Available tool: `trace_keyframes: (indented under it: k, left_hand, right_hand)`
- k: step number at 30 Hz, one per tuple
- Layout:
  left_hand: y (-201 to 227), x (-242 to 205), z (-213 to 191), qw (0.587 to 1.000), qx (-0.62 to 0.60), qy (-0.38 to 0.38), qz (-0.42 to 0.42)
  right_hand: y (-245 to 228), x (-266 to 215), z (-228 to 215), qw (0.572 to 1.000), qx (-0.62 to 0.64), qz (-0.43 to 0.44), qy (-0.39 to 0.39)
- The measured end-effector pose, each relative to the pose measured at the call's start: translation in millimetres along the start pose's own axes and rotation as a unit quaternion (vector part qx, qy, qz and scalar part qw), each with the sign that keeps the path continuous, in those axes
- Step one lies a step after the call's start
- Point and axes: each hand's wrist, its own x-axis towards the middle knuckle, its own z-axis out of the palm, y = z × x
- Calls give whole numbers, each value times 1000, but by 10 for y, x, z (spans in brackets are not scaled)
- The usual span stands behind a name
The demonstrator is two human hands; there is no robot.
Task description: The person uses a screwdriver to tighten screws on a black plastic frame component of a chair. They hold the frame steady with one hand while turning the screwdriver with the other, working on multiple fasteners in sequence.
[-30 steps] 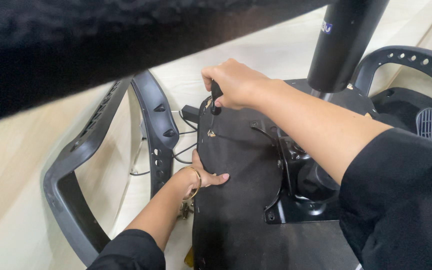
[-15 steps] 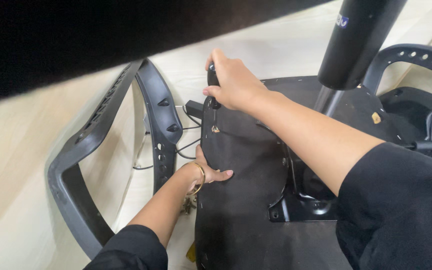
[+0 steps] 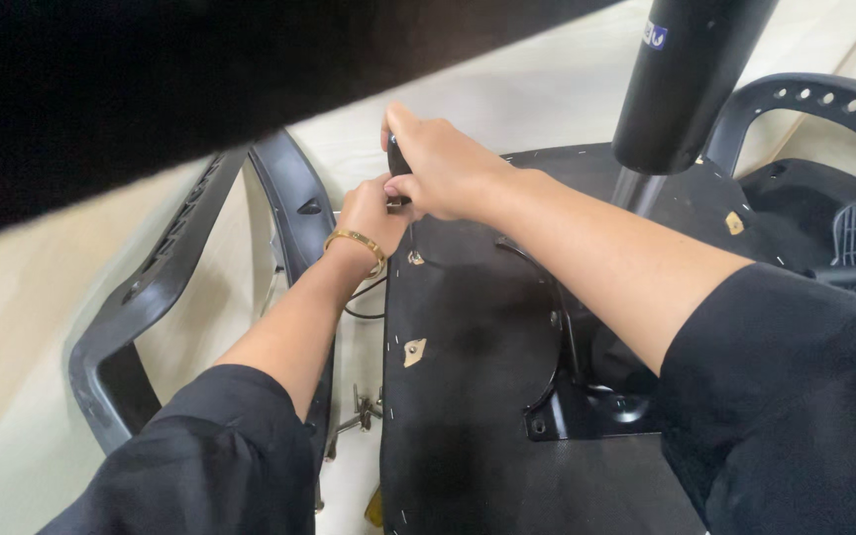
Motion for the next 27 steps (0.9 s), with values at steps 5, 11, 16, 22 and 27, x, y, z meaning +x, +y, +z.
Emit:
trace_keyframes:
  k: [5, 11, 16, 22, 27]
  left_hand:
    - [49, -46, -5, 999, 44, 15, -23]
    - [48, -157, 29, 992, 41, 81, -83]
    - [21, -129, 96, 992, 12, 106, -69]
    - [47, -76, 128, 990, 46, 105, -85]
    - [-15, -124, 131, 986, 53, 96, -125]
  right_hand:
    - [-2, -4, -123, 992, -52, -118, -3]
    - [-8, 74, -137, 990, -25, -81, -109]
    - [68, 31, -16, 976, -68, -196, 72]
    - [-21, 121, -76, 987, -116, -108, 11]
    - [-126, 93, -100, 974, -106, -175, -96]
